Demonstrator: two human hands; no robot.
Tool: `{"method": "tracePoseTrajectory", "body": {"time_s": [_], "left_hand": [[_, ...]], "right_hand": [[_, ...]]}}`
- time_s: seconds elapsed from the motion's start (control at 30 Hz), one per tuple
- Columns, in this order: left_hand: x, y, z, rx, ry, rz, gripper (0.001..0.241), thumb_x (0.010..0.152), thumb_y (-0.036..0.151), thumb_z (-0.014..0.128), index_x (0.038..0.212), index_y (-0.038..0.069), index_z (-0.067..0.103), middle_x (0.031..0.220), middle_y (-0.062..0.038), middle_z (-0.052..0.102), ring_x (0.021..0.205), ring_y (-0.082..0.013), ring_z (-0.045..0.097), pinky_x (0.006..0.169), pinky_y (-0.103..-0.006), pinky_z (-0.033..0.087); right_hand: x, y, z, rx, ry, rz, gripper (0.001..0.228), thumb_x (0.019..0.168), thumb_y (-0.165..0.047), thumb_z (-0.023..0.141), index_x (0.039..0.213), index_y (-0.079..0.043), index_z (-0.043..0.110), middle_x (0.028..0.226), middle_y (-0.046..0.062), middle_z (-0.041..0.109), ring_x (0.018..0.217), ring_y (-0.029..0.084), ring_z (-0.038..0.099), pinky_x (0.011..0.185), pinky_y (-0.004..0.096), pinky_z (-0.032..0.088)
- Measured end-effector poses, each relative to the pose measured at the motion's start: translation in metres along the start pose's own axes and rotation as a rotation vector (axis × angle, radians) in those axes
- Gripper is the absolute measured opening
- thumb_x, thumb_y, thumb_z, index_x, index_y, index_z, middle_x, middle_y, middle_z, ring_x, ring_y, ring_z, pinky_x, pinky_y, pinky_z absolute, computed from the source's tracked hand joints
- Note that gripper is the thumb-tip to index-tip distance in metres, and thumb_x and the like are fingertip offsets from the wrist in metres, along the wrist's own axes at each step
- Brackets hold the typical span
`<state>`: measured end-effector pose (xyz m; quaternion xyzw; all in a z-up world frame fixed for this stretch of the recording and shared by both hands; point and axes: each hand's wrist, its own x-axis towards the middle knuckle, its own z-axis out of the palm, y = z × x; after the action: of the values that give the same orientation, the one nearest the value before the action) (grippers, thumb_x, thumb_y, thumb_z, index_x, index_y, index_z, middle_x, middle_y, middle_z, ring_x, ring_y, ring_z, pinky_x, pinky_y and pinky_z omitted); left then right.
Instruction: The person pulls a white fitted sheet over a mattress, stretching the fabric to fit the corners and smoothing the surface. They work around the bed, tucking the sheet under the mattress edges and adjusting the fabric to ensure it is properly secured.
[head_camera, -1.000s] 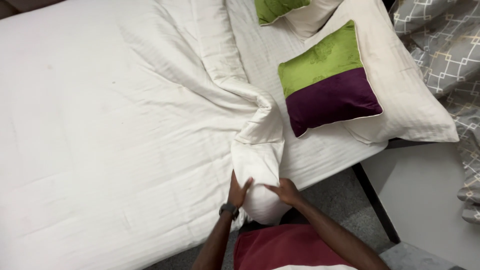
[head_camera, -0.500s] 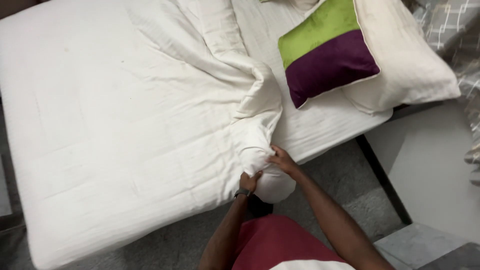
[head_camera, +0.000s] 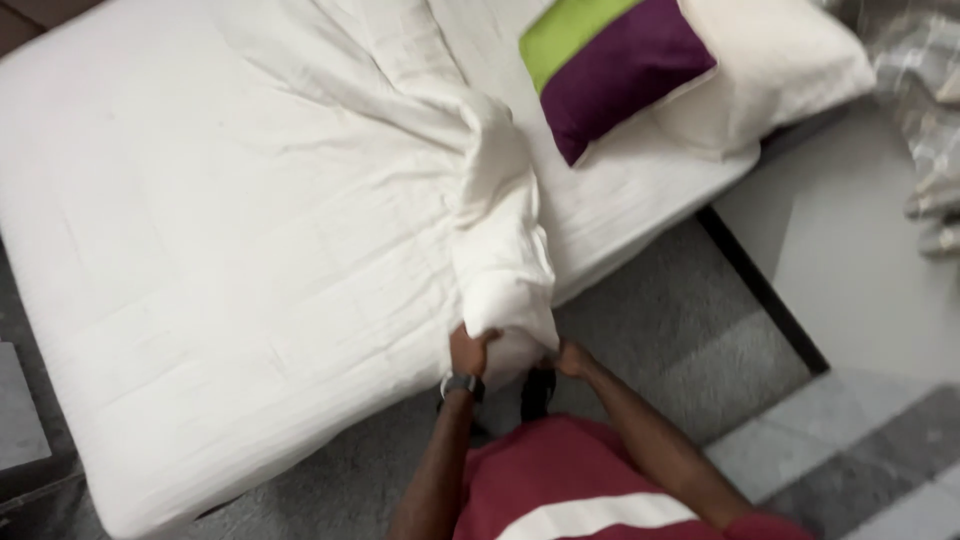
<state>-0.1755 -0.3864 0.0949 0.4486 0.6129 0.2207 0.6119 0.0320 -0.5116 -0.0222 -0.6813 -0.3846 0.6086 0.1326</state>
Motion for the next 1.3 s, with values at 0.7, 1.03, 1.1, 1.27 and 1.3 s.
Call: {"method": "tracePoseTrajectory", "body": {"time_s": [0.7,1.03,1.1,1.27,1.3], "left_hand": [[-0.085,0.153,-0.127,0.034,-0.111,0.194,0.078,0.09,0.032,0.075,0.152,0.004,0.037,0.15,-0.029,0.044,0.139,-0.0392,0.042,0.11,-0.0559,0.041],[-0.043,-0.177,-0.173,0.082,0.465,-0.044,0.054,0.096,0.038,0.067,0.136,0.004,0.056,0.142,-0.022,0.056,0.128,-0.0376,0.056,0.107,-0.0465,0.044],[-0.054,-0.22,-0.172,0.316,0.351,-0.229,0.054,0.088,0.044,0.074,0.126,0.006,0.067,0.13,-0.022,0.067,0.12,-0.0351,0.063,0.102,-0.0424,0.049],[-0.087,-0.19,-0.145,0.314,0.234,-0.209,0.052,0.086,0.044,0.074,0.12,0.005,0.069,0.129,-0.023,0.063,0.113,-0.0335,0.062,0.098,-0.0407,0.05],[-0.085,-0.184,-0.14,0.314,0.186,-0.22,0.052,0.087,0.046,0.071,0.12,0.006,0.071,0.128,-0.022,0.067,0.112,-0.0313,0.064,0.098,-0.0401,0.05]], "right_hand": [[-0.04,-0.121,0.119,0.173,0.193,-0.069,0.07,0.083,-0.04,0.078,0.141,-0.005,0.058,0.137,0.014,0.066,0.124,0.029,0.064,0.104,0.041,0.05],[0.0,-0.078,0.164,0.13,0.24,-0.122,0.067,0.085,-0.045,0.076,0.137,-0.004,0.062,0.132,0.014,0.07,0.12,0.028,0.067,0.101,0.04,0.051],[0.009,-0.065,0.167,0.107,0.255,-0.2,0.065,0.085,-0.042,0.079,0.132,0.0,0.063,0.129,0.017,0.069,0.119,0.029,0.066,0.099,0.039,0.051],[0.003,-0.079,0.159,-0.06,0.25,0.073,0.057,0.085,-0.044,0.079,0.116,0.004,0.073,0.114,0.02,0.077,0.106,0.03,0.074,0.091,0.039,0.055],[0.005,-0.085,0.155,-0.11,0.215,0.198,0.059,0.088,-0.047,0.078,0.109,0.007,0.076,0.107,0.023,0.08,0.101,0.032,0.078,0.088,0.04,0.057]]}}
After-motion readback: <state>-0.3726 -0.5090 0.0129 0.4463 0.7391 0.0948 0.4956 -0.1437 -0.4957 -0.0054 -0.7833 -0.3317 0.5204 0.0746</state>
